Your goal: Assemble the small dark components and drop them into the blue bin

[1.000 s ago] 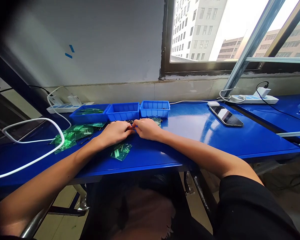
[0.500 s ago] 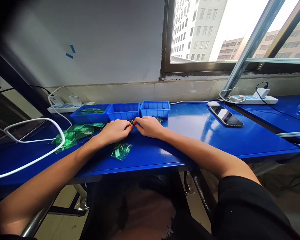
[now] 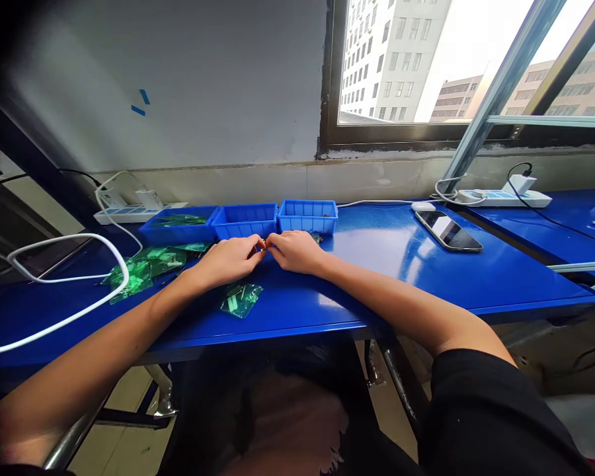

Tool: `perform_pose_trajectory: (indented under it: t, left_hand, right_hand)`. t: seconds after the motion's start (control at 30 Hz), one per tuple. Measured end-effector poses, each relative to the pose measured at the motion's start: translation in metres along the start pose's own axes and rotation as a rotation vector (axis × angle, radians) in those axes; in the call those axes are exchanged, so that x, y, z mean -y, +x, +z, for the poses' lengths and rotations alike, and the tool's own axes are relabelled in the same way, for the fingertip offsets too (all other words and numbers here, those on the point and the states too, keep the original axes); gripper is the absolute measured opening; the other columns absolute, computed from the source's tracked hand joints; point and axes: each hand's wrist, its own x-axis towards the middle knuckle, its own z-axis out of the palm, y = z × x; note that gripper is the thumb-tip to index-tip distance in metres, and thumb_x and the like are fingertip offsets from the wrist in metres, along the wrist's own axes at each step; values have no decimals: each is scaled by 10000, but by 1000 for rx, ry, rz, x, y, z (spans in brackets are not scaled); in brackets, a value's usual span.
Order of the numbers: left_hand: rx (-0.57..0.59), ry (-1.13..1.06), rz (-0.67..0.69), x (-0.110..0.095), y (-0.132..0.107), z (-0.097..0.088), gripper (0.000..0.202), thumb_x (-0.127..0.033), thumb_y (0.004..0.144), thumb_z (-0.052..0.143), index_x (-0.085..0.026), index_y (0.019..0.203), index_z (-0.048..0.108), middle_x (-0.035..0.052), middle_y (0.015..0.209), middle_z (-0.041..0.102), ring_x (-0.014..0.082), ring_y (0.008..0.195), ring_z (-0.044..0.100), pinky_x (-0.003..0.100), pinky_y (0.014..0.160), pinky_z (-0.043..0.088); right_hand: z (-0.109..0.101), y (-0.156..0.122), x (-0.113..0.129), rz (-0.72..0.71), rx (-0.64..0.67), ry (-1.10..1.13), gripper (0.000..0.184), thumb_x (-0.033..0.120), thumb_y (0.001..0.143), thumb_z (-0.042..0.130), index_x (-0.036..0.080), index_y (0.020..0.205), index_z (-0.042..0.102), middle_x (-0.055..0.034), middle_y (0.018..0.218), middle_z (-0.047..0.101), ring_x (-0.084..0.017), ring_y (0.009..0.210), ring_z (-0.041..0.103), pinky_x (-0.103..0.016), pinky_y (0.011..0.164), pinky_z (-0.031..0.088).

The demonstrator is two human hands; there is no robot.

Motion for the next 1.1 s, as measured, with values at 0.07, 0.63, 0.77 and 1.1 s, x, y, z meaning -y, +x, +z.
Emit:
perform_pose_trajectory:
  t: [0.07,0.63,0.77,1.1]
  left_hand:
    - [5,25,1,0,0,0,305,-370,890,343,-240,1066,556,45,1052,681,253,950,637,342,782,480]
    - [42,68,21,1,-1,0,391,-351,928,219,-234,1025,579,61,1035,673,261,947,636,356,775,483]
    - [49,81,26,1,0,0,399,-346,932,218,-231,1029,587,64,1044,669,256,968,631,348,799,479]
    - [65,87,70,1,1,0,372,-404,909,285,-213,1008,589,67,1057,664,286,960,630,373,786,493]
  right_hand:
    - [-1,0,0,2,9,5,212,231,880,446,173,1001,610,-64,895,697,-179,814,622,-255,671,367]
    - [3,1,-2,-37,-28,22,181,231,865,479,181,990,601,-21,742,655,-162,733,601,-244,630,329]
    - [3,1,-2,-41,-22,13,181,210,869,464,179,984,600,-35,797,677,-164,766,612,-243,642,340]
    - [0,1,-1,-47,-6,-5,198,206,870,451,176,971,618,-58,860,693,-177,788,626,-252,651,354]
